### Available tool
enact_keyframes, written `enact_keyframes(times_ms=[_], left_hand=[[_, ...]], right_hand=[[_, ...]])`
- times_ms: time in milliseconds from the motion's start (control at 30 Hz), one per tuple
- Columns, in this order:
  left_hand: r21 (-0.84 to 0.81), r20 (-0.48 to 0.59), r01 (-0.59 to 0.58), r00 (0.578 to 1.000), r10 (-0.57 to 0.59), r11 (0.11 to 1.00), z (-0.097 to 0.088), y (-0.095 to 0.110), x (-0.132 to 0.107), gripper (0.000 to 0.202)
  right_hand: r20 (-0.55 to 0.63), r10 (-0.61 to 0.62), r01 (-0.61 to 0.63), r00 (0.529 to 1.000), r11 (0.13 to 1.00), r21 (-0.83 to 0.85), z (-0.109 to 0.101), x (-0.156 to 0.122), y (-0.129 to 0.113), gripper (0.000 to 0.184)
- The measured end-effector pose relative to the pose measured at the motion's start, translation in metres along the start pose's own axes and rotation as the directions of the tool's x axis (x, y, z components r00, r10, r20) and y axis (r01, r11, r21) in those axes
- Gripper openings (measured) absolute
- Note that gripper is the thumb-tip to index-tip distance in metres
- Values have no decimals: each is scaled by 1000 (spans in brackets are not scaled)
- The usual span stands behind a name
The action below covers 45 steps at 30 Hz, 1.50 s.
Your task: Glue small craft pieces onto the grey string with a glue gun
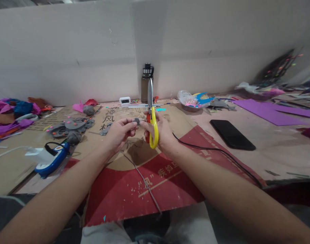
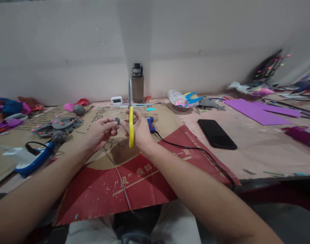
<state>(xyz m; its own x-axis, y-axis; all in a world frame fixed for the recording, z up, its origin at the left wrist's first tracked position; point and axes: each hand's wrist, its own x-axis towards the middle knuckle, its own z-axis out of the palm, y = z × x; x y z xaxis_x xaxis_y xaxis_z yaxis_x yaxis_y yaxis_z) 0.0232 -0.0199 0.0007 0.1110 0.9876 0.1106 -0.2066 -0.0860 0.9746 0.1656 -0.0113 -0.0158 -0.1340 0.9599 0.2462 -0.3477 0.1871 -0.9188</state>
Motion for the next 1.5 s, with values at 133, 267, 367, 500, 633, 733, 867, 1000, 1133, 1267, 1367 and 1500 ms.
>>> enact_keyframes(times_ms=[133, 267, 367, 500, 633, 733, 867, 1000, 1133, 1267, 1367, 1500], left_hand=[[-32, -61, -31, 998, 29, 999, -3, 5, 2, 15], [-16, -41, -57, 998, 56, 998, -7, 8, 3, 15], [29, -15, -50, 999, 50, 998, -6, 7, 2, 17], [100, 27, -46, 999, 44, 994, -4, 3, 1, 19], [153, 58, -54, 997, 46, 987, -6, -1, 2, 18], [157, 64, -51, 997, 42, 986, -8, -2, 3, 17], [182, 77, -63, 996, 50, 981, -8, -2, 3, 15], [156, 75, -52, 996, 41, 986, -7, -2, 2, 12], [93, 51, 18, 998, -23, 996, -4, 2, 0, 13], [124, 30, 1, 1000, -5, 992, -3, 1, -1, 18], [199, 23, -53, 998, 50, 978, -4, -1, 0, 19], [217, 10, -54, 999, 53, 975, -5, -1, 1, 17]], right_hand=[[33, 41, -42, 999, 998, 37, 0, 1, 1, 43], [51, 23, -28, 998, 994, 104, -1, 1, -3, 47], [18, -23, 21, 1000, 995, 101, -2, 2, -5, 50], [-2, -39, 40, 999, 998, 55, -3, 4, -3, 54], [47, -47, 46, 998, 999, 21, -4, 4, 0, 52], [55, -49, 48, 997, 999, 16, -5, 4, 2, 51], [68, -67, 68, 995, 998, -10, -5, 4, 2, 50], [68, -55, 58, 996, 997, -45, -5, 2, -1, 49], [40, -33, 35, 999, 998, -50, -4, 0, -5, 48], [56, -67, 70, 996, 996, -56, -4, 0, -4, 47], [68, -73, 78, 995, 994, -74, -3, 1, -2, 48], [67, -61, 66, 996, 995, -77, -1, 0, -2, 50]])
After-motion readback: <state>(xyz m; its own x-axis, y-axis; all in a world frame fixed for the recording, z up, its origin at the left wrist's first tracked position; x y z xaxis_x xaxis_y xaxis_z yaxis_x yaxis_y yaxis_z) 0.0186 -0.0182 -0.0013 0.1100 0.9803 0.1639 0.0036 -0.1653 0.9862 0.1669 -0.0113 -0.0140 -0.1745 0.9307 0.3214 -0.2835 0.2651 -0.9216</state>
